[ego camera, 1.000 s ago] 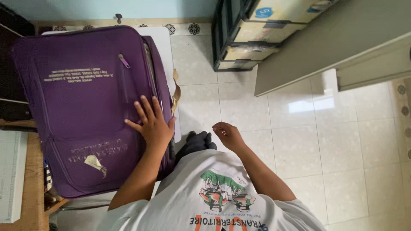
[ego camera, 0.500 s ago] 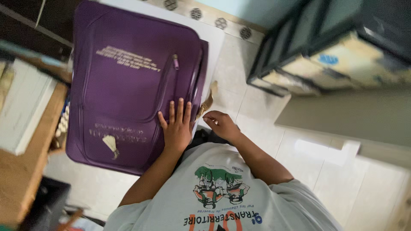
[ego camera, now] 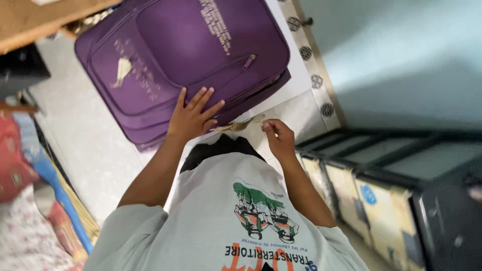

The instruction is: The person folds and places beige trousers and a dark t-shirt into a purple suitcase. They also move a white storage bin into a wardrobe and briefly open and close the suitcase.

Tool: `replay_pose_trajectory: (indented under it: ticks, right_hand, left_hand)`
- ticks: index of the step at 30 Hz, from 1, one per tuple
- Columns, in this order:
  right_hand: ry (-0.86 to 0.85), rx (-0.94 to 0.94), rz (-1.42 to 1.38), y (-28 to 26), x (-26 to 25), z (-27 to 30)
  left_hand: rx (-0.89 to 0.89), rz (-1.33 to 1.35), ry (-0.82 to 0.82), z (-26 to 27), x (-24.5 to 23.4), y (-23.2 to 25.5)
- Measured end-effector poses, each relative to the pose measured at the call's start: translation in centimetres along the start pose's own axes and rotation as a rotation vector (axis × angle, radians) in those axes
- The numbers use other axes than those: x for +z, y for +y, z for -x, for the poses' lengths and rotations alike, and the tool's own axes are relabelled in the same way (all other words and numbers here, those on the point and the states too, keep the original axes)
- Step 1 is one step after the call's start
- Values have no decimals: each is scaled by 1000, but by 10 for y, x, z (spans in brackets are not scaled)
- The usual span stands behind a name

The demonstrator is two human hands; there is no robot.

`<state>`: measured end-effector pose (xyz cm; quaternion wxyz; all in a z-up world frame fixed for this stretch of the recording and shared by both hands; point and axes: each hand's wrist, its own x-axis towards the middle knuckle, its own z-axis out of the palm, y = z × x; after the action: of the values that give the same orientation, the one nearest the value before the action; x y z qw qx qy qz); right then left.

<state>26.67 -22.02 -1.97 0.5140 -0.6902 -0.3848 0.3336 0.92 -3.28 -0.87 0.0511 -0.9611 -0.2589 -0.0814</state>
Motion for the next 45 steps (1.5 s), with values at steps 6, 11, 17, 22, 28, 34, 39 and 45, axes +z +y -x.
replay_pose_trajectory:
  ticks: [6,11,17,22,28,34,39,45]
  right_hand:
    - [-150,-27,-66,7,4,-12]
    - [-243,-130,19,-12,32,-14]
    - [-361,-524,346,-62,84,-33]
    - [-296,-878,403,-105,140,-64]
    - [-287,-860,615,-111,170,-82]
    - [-225,-889,761,-99,171,-79]
    - [-187,-934,806,-94,178,-83]
    - [-206,-920,831,-89,176,-82]
  left_hand:
    - [-289,80,145,24,7,15]
    - [-490,188,456,44,-3,16]
    - [-761,131,489,37,-3,6]
    - [-730,114,514,35,-1,-1]
    - [-744,81,448,40,-4,-3]
    - [-910,112,413,93,-13,-31]
    - [-958,306,508,141,-30,-87]
    - [-1148,459,634,129,-32,-104]
